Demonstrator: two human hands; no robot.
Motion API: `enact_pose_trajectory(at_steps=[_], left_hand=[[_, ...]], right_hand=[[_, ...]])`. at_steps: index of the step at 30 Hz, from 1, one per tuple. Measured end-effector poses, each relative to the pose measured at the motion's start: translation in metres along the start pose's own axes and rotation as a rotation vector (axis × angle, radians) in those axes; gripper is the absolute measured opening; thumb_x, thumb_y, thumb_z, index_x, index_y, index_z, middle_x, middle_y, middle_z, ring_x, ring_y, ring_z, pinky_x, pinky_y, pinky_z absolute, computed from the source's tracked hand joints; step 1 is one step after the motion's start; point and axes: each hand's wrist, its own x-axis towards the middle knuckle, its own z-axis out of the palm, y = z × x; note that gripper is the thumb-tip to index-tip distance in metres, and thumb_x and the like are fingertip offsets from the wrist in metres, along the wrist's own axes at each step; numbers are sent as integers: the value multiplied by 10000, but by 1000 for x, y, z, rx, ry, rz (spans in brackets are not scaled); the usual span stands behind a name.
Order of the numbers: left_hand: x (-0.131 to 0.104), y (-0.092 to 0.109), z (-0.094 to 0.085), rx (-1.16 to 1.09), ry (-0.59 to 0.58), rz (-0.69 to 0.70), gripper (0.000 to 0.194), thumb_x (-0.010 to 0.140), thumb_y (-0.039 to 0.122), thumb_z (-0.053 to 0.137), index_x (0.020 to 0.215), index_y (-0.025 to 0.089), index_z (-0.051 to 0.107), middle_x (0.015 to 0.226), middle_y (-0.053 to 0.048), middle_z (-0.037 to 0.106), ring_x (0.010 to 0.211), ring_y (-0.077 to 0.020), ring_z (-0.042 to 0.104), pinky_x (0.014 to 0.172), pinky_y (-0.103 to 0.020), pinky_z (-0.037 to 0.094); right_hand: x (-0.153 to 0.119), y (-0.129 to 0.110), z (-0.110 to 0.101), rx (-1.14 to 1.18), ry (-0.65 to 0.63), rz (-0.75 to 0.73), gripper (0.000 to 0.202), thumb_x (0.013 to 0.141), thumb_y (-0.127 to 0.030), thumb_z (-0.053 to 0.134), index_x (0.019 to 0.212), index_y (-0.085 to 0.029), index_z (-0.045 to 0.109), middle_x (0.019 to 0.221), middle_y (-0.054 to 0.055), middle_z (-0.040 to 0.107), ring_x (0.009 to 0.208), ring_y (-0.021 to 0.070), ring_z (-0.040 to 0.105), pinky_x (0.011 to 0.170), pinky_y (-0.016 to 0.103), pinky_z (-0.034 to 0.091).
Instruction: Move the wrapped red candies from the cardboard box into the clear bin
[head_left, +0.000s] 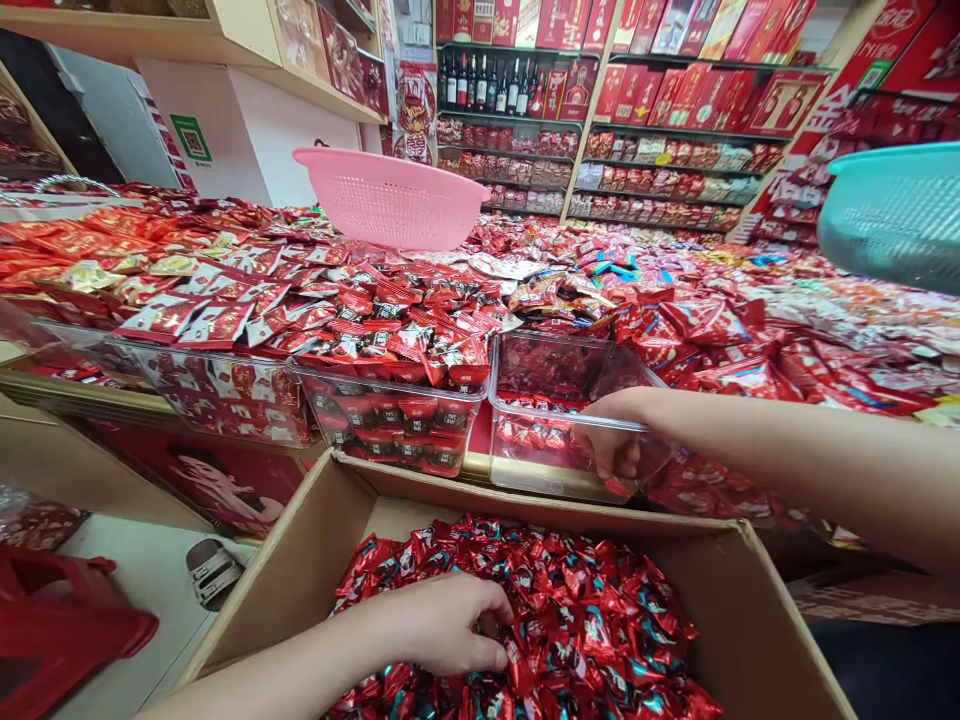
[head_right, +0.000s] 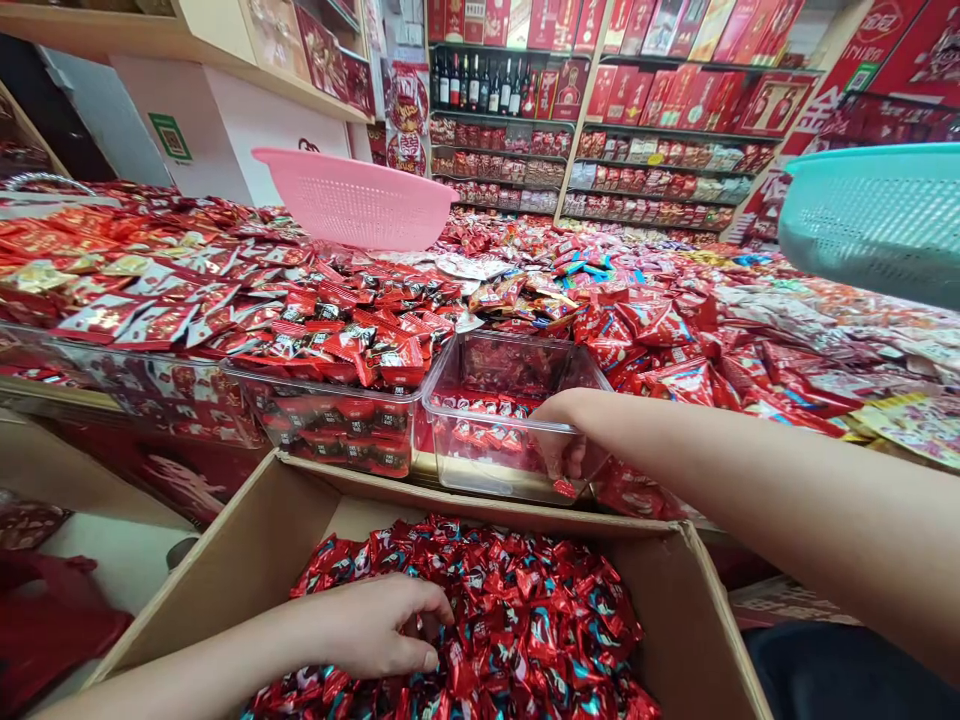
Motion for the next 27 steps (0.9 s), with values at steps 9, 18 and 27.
enact_pose_trajectory(at_steps=[9,18,27], left_hand=[[11,-14,16,220,-27,-65,398,643,315,599,1024,199,607,920,-93,652,815,-263,606,647,-306,455],[22,-21,31,178,14,-34,122,595,303,662,540,215,599,449,38,484,431,-131,463,480,-238,386],[44,-37,10,221,247,137,236,685,165,608,907,235,650,968,-42,566,952,-224,492,832,-304,369]], right_hand=[[-47,-23,-26,-178,579,-320,110,707,-241,594,750,-143,619,733,51,619,738,179,565,677,293,405],[-84,-2,131,178,368,-787,168,771,-319,505,674,-234,612,619,19,605,535,130,501,518,256,358],[-15,20,189,348,252,-605,163,787,-290,452,761,-191,578,660,27,623,596,158,540,565,259,379]])
